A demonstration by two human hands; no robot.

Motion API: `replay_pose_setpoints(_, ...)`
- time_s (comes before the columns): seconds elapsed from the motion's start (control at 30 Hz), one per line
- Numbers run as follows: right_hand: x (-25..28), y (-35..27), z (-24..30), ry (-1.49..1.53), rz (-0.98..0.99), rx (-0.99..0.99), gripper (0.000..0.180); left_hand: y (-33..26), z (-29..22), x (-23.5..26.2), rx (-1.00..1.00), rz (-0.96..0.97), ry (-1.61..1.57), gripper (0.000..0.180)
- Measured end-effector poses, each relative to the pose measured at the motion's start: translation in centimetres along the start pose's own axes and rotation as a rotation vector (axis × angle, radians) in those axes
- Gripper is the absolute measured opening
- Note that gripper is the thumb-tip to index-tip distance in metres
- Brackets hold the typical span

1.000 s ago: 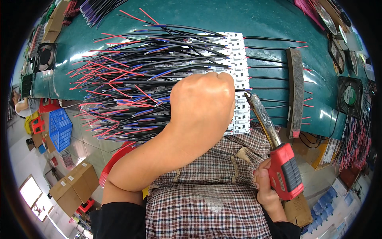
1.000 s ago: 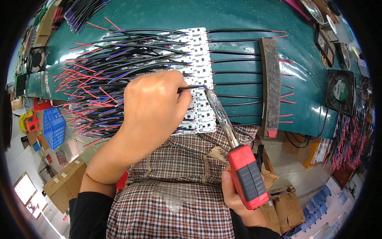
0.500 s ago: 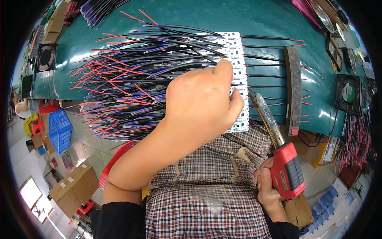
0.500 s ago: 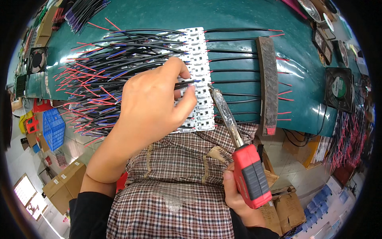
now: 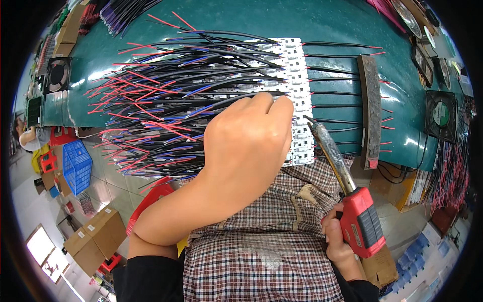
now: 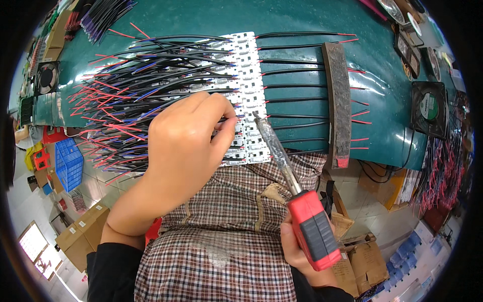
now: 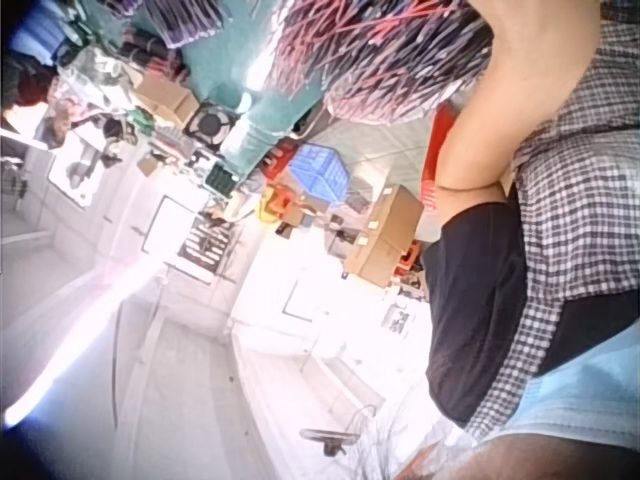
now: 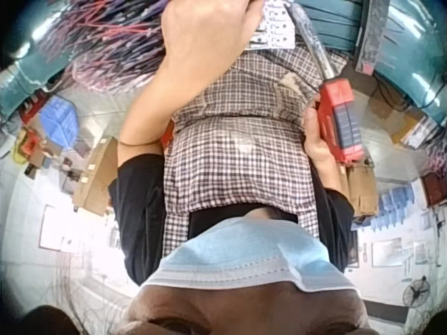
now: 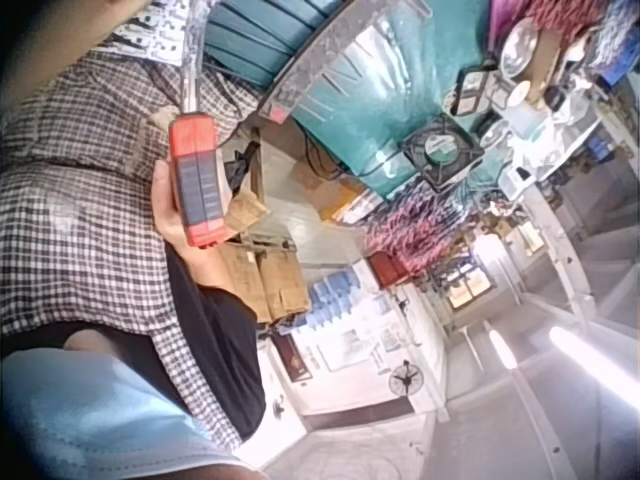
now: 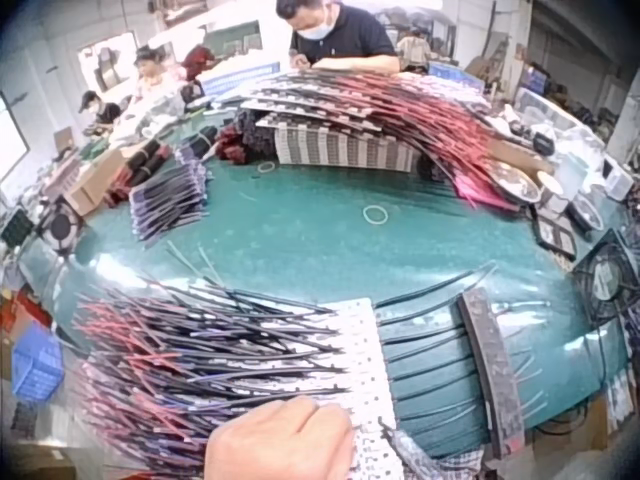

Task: The person solders wires onto circuit board panels using a soldering iron, setting aside a completed panel before soldering wires onto another panel.

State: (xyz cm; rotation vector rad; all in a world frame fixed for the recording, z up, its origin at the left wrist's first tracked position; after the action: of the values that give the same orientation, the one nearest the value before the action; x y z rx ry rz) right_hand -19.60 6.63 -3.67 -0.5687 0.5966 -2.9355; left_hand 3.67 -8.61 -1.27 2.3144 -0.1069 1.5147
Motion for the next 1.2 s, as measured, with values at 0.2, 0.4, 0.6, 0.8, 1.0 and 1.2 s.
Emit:
replay_pose_setpoints(0.2, -0.9, 1.0, 0.1, -0.058, 0.035, 0.099, 0.017, -0.4, 0.2, -0.6, 0.054, -0.019, -0.005, 0.014)
replay_pose_setpoints(0.4, -1.2, 1.4, 0.3, 0.011, 0.010, 0.069, 0.017, -0.3, 0.2, -0.7, 0.047, -0.011, 0.011, 0.014)
replay_pose_setpoints(0.6, -1.4, 1.4, 0.4, -0.029, -0.014, 0.106, 0.017, -0.1, 0.2, -0.9, 0.028, -0.010, 0.029, 0.015)
replay_pose_setpoints(0.8, -1.4, 1.3, -0.1, -0.050, 0.066, 0.030, 0.016, 0.2, 0.1, -0.9, -0.019, -0.006, 0.017, 0.014)
replay_pose_setpoints(1.0, -1.3, 1.3, 0.2, -0.013, -0.026, 0.079, 0.017, 0.4, 0.0, -1.1, -0.031, 0.007, 0.028, 0.015)
replay_pose_setpoints(1.2, -0.8, 0.8, -0.3, -0.031, 0.008, 0.087, 0.019, 0.4, -0.2, -1.0, -0.026, 0.002, 0.043, 0.015)
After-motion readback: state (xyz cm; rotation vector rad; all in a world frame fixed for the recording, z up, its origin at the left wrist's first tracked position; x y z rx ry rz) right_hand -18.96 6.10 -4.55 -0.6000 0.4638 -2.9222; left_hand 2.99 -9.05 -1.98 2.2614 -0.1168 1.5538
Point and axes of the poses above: each hand's wrist, its own y-axis towards the middle knuckle, its own x-axis out of the back of the hand, z = x × y, the point moved 5 cm from there along y, towards the middle knuckle, and after that the axes turned 5 degrees about y, right-handed, at the moved point
